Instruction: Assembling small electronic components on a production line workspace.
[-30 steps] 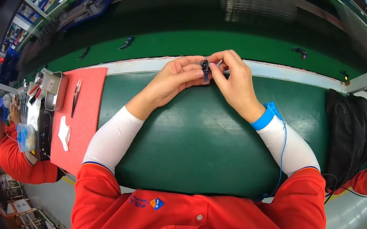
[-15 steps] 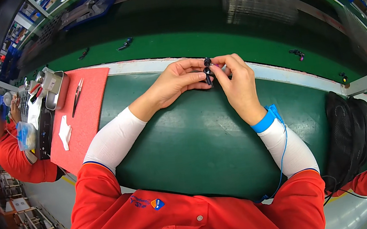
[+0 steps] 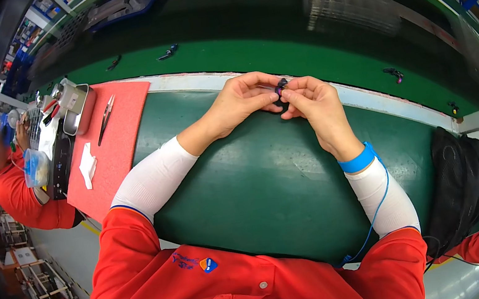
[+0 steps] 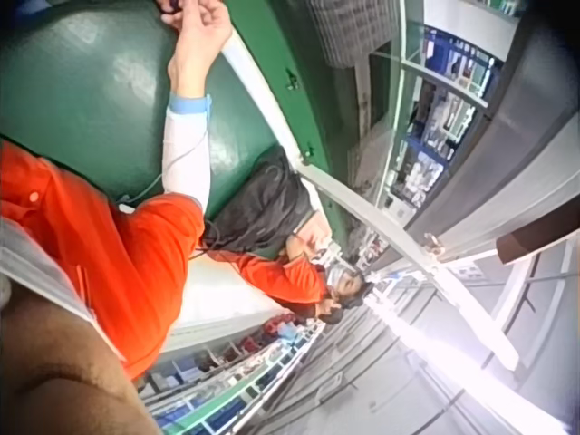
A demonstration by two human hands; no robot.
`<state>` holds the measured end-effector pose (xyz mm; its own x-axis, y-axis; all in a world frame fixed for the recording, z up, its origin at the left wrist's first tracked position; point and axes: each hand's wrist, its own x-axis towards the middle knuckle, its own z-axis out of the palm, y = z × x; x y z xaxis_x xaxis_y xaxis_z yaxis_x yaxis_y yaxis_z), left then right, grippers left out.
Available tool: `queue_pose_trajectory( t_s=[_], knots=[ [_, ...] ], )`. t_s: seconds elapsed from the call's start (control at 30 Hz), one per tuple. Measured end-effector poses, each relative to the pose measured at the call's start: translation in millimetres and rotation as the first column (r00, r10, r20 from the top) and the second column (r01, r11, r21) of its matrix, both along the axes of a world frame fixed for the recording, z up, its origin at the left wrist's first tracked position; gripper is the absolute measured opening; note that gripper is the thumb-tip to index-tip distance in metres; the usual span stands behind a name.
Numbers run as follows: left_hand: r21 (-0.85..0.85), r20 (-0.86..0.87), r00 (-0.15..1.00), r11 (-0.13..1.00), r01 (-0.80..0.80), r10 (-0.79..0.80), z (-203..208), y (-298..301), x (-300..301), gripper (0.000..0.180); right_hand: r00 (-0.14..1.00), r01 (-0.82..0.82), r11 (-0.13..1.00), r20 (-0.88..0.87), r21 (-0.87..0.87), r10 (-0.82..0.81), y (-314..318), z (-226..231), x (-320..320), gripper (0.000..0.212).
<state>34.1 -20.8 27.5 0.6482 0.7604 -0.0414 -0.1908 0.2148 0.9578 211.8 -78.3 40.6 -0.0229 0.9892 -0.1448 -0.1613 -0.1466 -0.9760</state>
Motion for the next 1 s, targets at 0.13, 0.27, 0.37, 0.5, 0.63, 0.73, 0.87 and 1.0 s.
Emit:
queue_pose_trajectory(
  t_s=[0.13,0.27,0.37,0.5,0.63,0.73,0.87,1.0],
  knots=[
    [-0.002,0.095,0.995,1.0,-0.022,0.022,-12,-1,-14,0.028,1.0,0.021,0.999,0.008,-0.025,-0.021,-2,1,-21,0.012],
    [0.029,0.156,0.988,0.999,-0.021,0.016,-24,-5,-8,0.028,0.998,0.065,0.998,0.014,-0.015,-0.064,-10,-8,-23,0.009],
    [0.08,0.173,0.985,0.997,-0.015,0.001,-27,-5,0,0.021,0.996,0.041,0.999,0.078,-0.016,-0.039,-14,-14,-10,0.009],
    [0.065,0.157,0.987,0.997,-0.043,0.032,-29,-6,0,0.018,0.998,0.011,1.0,0.066,-0.006,-0.011,-12,-14,-12,0.011],
    [0.029,0.137,0.99,0.999,-0.036,0.032,-23,-8,-5,0.017,0.99,0.027,0.996,0.139,0.08,-0.038,-11,-23,-15,0.01],
    [-0.023,0.142,0.989,0.999,-0.024,0.027,-16,-2,-1,0.021,0.97,0.05,0.984,0.228,0.17,-0.088,-8,-21,-13,0.01],
    [-0.117,0.178,0.984,0.993,-0.009,0.03,-16,-4,1,0.033,0.93,0.082,0.951,0.321,0.298,-0.18,-13,-5,-22,0.017],
    [-0.026,0.169,0.985,0.999,0.042,-0.037,-13,1,-2,0.046,0.939,0.078,0.899,0.271,0.431,-0.212,-10,-1,-26,0.023]
  ],
)
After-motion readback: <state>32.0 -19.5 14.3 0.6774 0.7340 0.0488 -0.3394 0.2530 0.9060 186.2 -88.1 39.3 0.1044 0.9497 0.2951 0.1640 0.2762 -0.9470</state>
